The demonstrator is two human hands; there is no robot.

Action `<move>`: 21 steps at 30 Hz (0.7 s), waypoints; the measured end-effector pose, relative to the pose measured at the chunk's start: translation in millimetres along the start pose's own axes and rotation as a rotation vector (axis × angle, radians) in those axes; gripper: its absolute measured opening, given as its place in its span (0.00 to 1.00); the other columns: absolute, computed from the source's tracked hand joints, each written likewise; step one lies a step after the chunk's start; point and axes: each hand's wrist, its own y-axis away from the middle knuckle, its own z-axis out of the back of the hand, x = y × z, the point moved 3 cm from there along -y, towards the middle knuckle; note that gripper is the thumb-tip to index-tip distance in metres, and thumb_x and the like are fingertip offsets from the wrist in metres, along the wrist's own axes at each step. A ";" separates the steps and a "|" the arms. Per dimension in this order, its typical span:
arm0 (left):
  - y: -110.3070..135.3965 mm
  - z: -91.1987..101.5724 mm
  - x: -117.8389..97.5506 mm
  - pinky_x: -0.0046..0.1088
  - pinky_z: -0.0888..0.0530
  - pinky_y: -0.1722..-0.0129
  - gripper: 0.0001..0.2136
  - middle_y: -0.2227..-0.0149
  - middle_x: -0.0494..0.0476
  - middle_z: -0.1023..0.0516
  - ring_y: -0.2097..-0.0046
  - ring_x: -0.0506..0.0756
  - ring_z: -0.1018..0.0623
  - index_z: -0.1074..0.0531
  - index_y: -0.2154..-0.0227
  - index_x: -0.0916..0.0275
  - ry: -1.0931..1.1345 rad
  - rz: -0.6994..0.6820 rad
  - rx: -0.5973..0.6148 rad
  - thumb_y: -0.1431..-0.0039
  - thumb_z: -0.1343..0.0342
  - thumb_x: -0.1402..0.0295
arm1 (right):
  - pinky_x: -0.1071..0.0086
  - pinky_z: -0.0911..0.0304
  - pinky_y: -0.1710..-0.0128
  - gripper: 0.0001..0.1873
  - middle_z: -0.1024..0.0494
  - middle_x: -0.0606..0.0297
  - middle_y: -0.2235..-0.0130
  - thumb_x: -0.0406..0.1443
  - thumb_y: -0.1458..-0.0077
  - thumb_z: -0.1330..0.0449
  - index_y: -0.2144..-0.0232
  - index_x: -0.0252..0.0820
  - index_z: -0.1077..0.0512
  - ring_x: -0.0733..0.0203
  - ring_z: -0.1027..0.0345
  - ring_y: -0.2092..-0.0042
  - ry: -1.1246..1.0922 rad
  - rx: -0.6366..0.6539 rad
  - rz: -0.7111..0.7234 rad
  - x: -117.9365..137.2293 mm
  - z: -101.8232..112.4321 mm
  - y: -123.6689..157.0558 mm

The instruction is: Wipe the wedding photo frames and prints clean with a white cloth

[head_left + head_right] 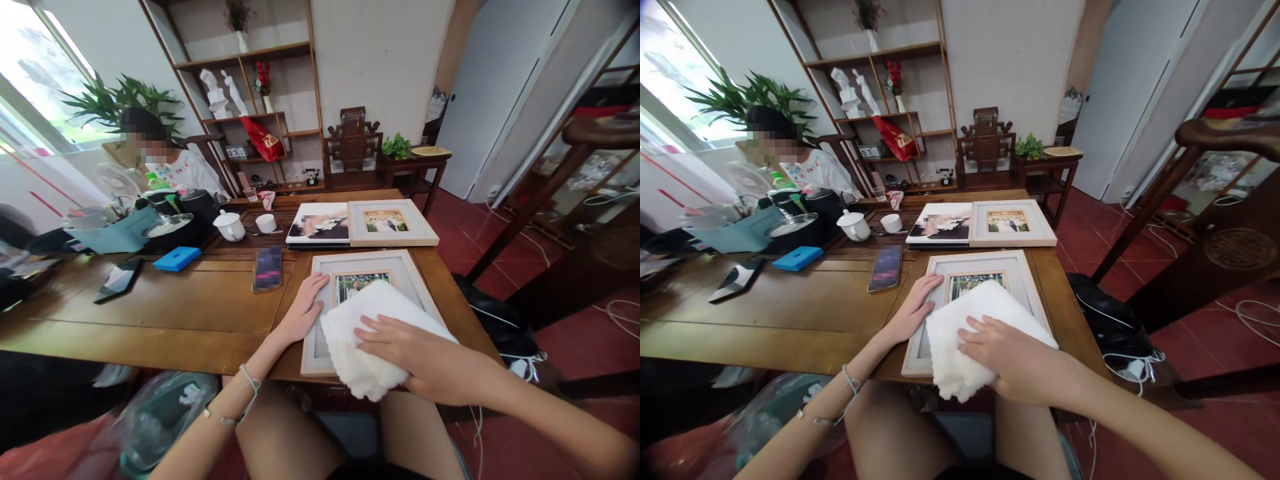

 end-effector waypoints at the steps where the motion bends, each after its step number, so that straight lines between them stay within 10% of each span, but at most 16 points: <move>1: 0.0 0.1 -0.2 0.51 0.51 0.33 0.25 0.36 0.64 0.39 0.33 0.63 0.44 0.40 0.37 0.59 -0.005 0.003 0.010 0.37 0.53 0.72 | 0.55 0.56 0.33 0.39 0.35 0.55 0.37 0.22 0.56 0.48 0.39 0.34 0.37 0.53 0.52 0.33 -0.048 0.024 0.015 -5.4 2.5 8.3; 9: -0.9 1.2 -2.6 0.51 0.51 0.33 0.23 0.36 0.65 0.39 0.33 0.63 0.45 0.39 0.37 0.60 0.009 0.030 0.018 0.34 0.55 0.68 | 0.50 0.50 0.36 0.37 0.37 0.51 0.36 0.24 0.55 0.49 0.39 0.32 0.36 0.48 0.49 0.34 0.180 -0.227 -0.329 -74.8 19.4 5.7; 16: -1.7 -1.5 2.5 0.48 0.47 0.33 0.22 0.38 0.64 0.36 0.34 0.61 0.42 0.35 0.41 0.60 0.033 0.039 -0.052 0.31 0.60 0.57 | 0.53 0.32 0.56 0.20 0.22 0.41 0.54 0.30 0.51 0.44 0.55 0.26 0.26 0.39 0.29 0.51 0.388 -0.163 -0.362 7.8 -0.2 -67.9; 21: -2.3 -2.4 2.9 0.47 0.47 0.33 0.26 0.38 0.64 0.35 0.34 0.60 0.41 0.35 0.41 0.62 -0.011 0.068 -0.072 0.30 0.68 0.55 | 0.55 0.33 0.55 0.23 0.24 0.36 0.53 0.32 0.50 0.43 0.52 0.22 0.28 0.39 0.29 0.51 0.445 -0.114 -0.173 61.1 -28.8 -64.8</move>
